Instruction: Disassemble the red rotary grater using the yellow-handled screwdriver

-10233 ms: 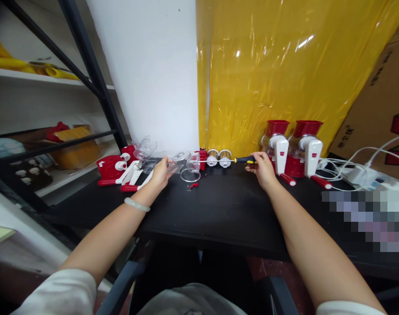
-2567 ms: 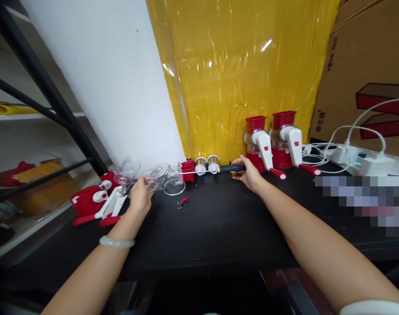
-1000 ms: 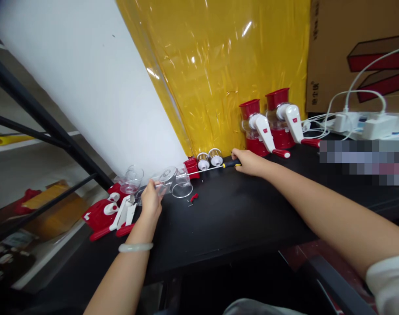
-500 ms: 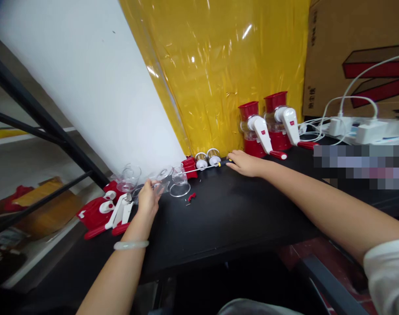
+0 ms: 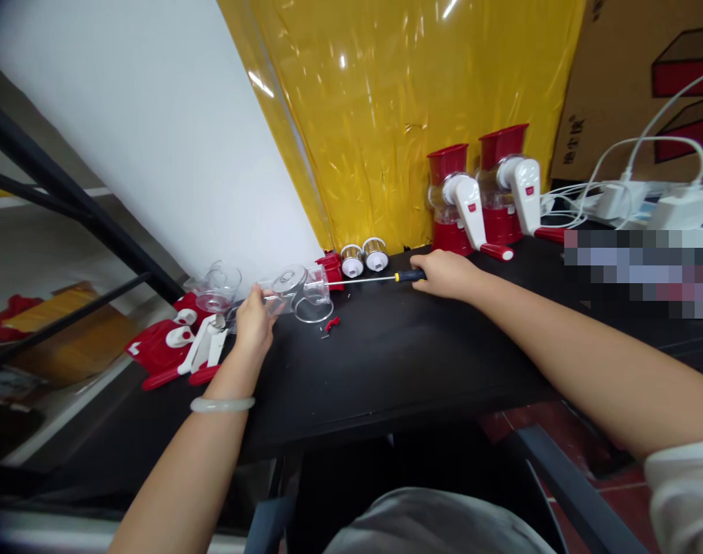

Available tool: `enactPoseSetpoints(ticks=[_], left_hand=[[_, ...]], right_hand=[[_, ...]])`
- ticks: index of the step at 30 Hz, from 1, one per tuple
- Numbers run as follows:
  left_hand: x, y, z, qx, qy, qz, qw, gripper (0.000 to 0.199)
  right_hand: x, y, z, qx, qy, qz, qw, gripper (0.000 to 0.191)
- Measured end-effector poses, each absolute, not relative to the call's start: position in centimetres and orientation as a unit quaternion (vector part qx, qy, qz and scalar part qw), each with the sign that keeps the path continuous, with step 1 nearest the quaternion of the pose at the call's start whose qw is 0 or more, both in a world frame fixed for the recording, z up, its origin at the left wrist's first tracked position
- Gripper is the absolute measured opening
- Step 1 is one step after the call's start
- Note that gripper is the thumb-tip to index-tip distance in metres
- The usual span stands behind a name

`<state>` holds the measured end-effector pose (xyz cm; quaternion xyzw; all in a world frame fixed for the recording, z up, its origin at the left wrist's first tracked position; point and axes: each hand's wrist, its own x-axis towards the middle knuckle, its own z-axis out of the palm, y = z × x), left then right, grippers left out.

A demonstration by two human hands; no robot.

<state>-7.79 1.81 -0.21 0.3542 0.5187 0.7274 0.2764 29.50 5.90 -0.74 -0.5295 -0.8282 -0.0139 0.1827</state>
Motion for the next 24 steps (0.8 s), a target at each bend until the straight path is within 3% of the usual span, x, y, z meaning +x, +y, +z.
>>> enactPoseSetpoints(ticks=[4,9,12,19,24], left_hand=[[-8.1,2.2,-0.4,0.379,0.522,0.724,0.244,0.047],[-8.2,2.2,-0.6,0.404,0.513,0.723,0.225,0.050],[-8.3,2.1,-0.7,0.423,0.502,0.721,0.220,0.050],[-8.2,2.1,-0.6,0.423,0.513,0.714,0.219,0.050],[-8.4,2.2,-0.7,0.415,0.519,0.713,0.223,0.051]], right_hand=[[29.5,5.9,-0.9,-0.513,-0.834,-0.006,0.203,0.017],[30.3,7.6,-2.4,-0.485,-0.846,0.031,0.220,0.044],[30.7,8.2,-2.7,-0.474,-0.855,0.046,0.208,0.050],[31.3,7.8,-1.5,-0.460,-0.865,0.088,0.182,0.039],[30.9,7.3,-1.1,-0.465,-0.864,0.093,0.171,0.014]])
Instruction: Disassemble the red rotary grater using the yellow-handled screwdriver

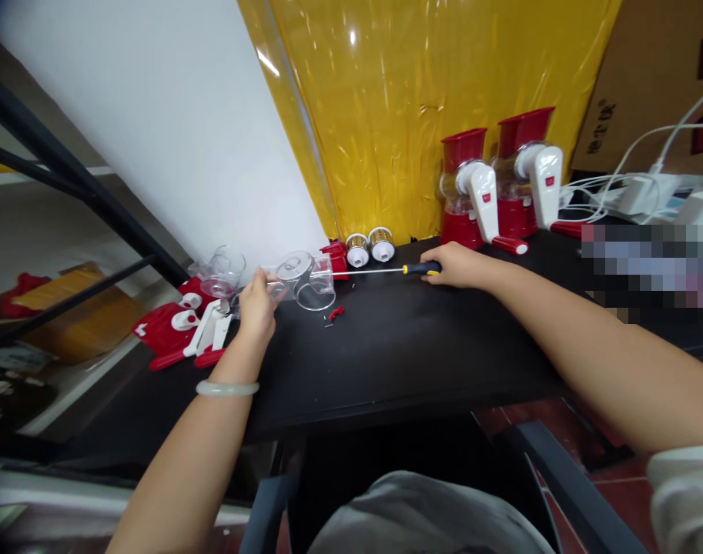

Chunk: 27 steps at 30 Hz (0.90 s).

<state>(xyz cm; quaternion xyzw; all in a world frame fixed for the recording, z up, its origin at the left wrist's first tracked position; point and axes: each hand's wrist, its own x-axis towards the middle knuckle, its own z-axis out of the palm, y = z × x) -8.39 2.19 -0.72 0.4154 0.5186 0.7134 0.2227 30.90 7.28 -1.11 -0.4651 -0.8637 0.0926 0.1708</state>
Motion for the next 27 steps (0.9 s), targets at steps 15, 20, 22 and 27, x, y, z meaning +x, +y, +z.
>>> enactPoseSetpoints(ticks=[15,20,22,27], left_hand=[[-8.32,2.13,-0.62,0.415,0.512,0.721,0.214,0.050],[-8.57,2.26,-0.82,0.411,0.511,0.723,0.216,0.049],[-8.61,2.23,-0.78,0.405,0.513,0.725,0.217,0.047],[-8.32,2.01,-0.42,0.387,0.524,0.724,0.228,0.045]], right_hand=[[31.16,7.40,-1.25,-0.452,-0.869,0.072,0.188,0.043],[31.31,7.43,-1.33,-0.436,-0.872,0.096,0.200,0.045],[31.32,7.37,-1.28,-0.454,-0.863,0.105,0.195,0.050],[31.28,7.09,-1.12,-0.462,-0.857,0.110,0.200,0.037]])
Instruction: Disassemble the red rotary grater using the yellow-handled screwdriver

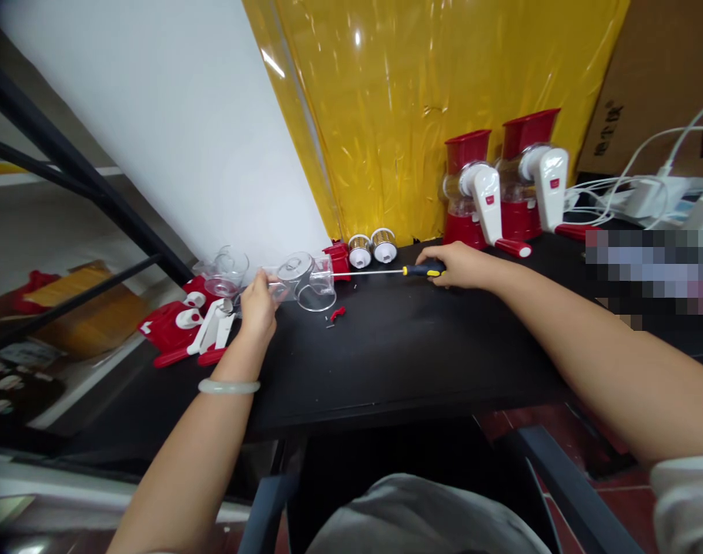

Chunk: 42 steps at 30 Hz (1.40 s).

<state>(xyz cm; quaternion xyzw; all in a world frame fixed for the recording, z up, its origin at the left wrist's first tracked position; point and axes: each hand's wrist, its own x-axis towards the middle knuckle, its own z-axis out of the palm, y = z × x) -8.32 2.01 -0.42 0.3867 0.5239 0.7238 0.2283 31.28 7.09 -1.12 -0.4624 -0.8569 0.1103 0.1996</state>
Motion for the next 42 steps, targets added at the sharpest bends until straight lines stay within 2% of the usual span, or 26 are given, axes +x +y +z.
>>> enactPoseSetpoints(ticks=[2,11,17,21,25,28,33,42], left_hand=[[-8.2,2.0,-0.4,0.387,0.521,0.725,0.230,0.045],[-8.6,2.1,-0.7,0.399,0.514,0.726,0.224,0.045],[-8.6,2.2,-0.7,0.417,0.510,0.722,0.213,0.046],[-8.7,2.2,-0.8,0.427,0.509,0.718,0.208,0.047],[-8.6,2.2,-0.9,0.441,0.499,0.717,0.205,0.046],[-8.6,2.2,-0.9,0.444,0.498,0.718,0.199,0.046],[-8.5,2.1,-0.7,0.446,0.496,0.718,0.199,0.044],[-8.4,2.0,-0.5,0.439,0.496,0.725,0.189,0.045]], right_hand=[[31.2,7.0,-1.0,-0.451,-0.865,0.106,0.192,0.023],[31.3,7.9,-1.6,-0.415,-0.878,0.113,0.208,0.036],[31.4,7.9,-1.5,-0.436,-0.865,0.066,0.238,0.031],[31.3,7.6,-1.1,-0.453,-0.856,0.085,0.233,0.035],[31.1,7.4,-1.0,-0.483,-0.855,0.079,0.170,0.016],[30.9,7.2,-1.1,-0.474,-0.861,0.081,0.166,0.008],[30.6,7.1,-1.4,-0.472,-0.857,0.068,0.194,0.025],[31.6,8.3,-2.0,-0.406,-0.884,0.089,0.214,0.041]])
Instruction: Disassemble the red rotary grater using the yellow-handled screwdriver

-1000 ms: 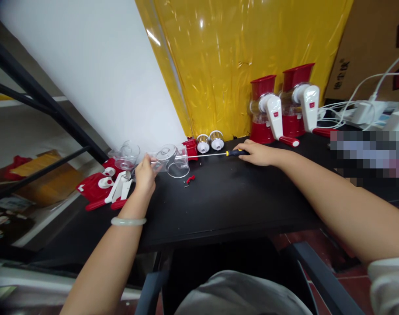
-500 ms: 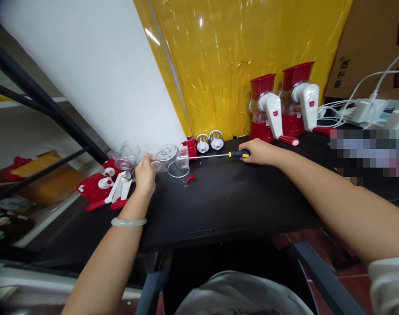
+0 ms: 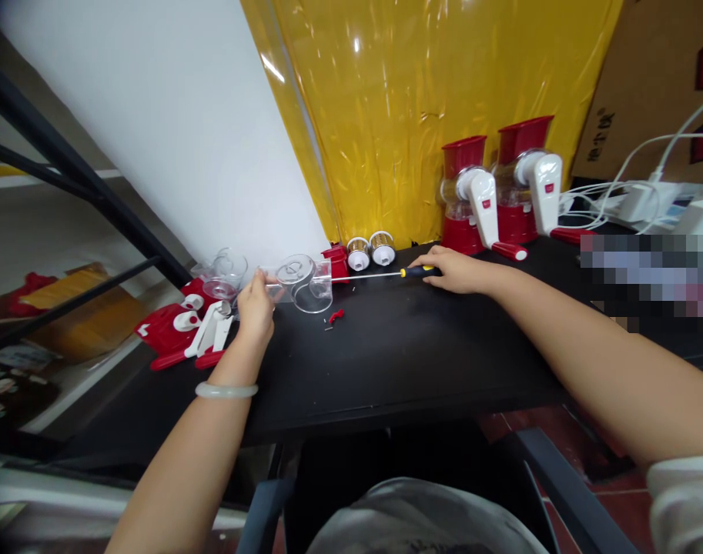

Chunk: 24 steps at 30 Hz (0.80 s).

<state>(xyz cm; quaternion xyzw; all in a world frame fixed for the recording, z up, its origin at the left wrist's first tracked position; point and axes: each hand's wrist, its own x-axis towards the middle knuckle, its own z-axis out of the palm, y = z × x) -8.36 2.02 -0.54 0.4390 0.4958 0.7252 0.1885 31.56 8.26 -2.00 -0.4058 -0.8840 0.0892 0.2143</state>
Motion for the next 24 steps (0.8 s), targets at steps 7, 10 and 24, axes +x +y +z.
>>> enactPoseSetpoints(ticks=[7,10,24], left_hand=[[-8.4,2.0,-0.3,0.432,0.500,0.728,0.185,0.045],[-8.4,2.0,-0.3,0.427,0.492,0.735,0.188,0.046],[-8.4,1.9,-0.3,0.438,0.490,0.736,0.164,0.047]], right_hand=[[31.6,8.7,-2.5,-0.404,-0.870,0.049,0.277,0.048],[31.6,8.6,-2.3,-0.406,-0.872,0.050,0.268,0.029],[31.4,8.2,-2.1,-0.400,-0.876,0.100,0.250,0.036]])
